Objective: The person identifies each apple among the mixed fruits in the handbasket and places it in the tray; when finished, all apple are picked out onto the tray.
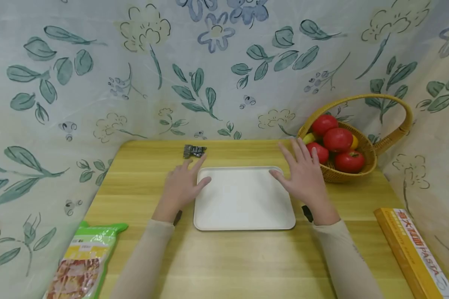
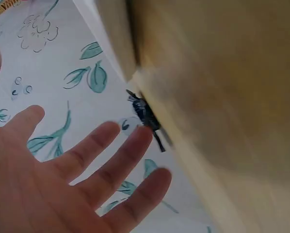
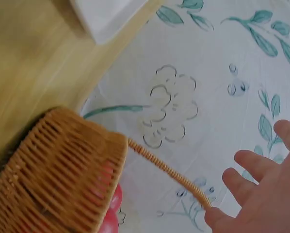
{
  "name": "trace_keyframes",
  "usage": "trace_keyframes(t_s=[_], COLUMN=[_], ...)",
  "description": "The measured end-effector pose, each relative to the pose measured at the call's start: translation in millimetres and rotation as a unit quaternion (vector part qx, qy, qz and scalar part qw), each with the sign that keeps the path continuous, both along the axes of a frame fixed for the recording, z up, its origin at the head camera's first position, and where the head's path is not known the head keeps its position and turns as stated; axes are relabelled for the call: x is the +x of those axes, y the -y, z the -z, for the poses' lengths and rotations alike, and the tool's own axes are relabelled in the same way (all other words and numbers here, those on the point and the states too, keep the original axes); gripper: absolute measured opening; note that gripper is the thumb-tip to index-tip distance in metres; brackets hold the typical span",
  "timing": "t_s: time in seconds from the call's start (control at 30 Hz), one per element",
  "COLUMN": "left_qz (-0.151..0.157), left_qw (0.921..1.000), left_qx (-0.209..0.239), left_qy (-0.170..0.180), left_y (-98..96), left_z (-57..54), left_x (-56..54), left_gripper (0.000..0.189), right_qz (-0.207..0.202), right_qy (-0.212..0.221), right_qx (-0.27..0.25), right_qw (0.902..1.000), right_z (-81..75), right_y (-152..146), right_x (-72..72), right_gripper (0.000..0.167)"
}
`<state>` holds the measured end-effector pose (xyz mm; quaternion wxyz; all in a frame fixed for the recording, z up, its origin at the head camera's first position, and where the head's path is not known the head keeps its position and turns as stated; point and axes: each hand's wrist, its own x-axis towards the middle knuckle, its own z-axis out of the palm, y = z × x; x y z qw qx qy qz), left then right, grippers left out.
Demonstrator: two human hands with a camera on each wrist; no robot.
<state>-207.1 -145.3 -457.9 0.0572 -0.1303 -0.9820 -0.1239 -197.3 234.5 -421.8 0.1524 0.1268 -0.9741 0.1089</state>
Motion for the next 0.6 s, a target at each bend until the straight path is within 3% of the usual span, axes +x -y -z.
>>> trace_keyframes(t_s=[0.17,0.33,0.43,0.6], left_qz=[-0.008,-0.005,-0.001,0.006], left_qw=[0.9959,0.9854,0.9743,0.9493], left_qx=[0.058,0.125,0.167,0.231], left_qy=[0.069,0.115,0.151,0.213], left_y=[9.1,14.3,16.8,22.6], left_z=[8.9,15.2,19.4,25.4], left_x=[-1.0,-4.6,-7.1,-9.7], left_gripper=[0.075,0.071,0.066,0.058], right_qz=[0.013,0.040,0.070,0.115], right_qy=[-0.030,-0.040,-0.043,-0.023], right_qx=[-0.041,-0.127,-0.205,-0.337], right_qw=[0.9986,0.9903,0.9754,0.9341], right_z=[-12.0,-26.1,-30.8,-29.2], right_y=[-16.1,-35.6,-50.0,-74.4], right_x=[-2.2,-7.8,-13.0,-22.2], right_gripper=[0.088,0.095,0.099,0.103])
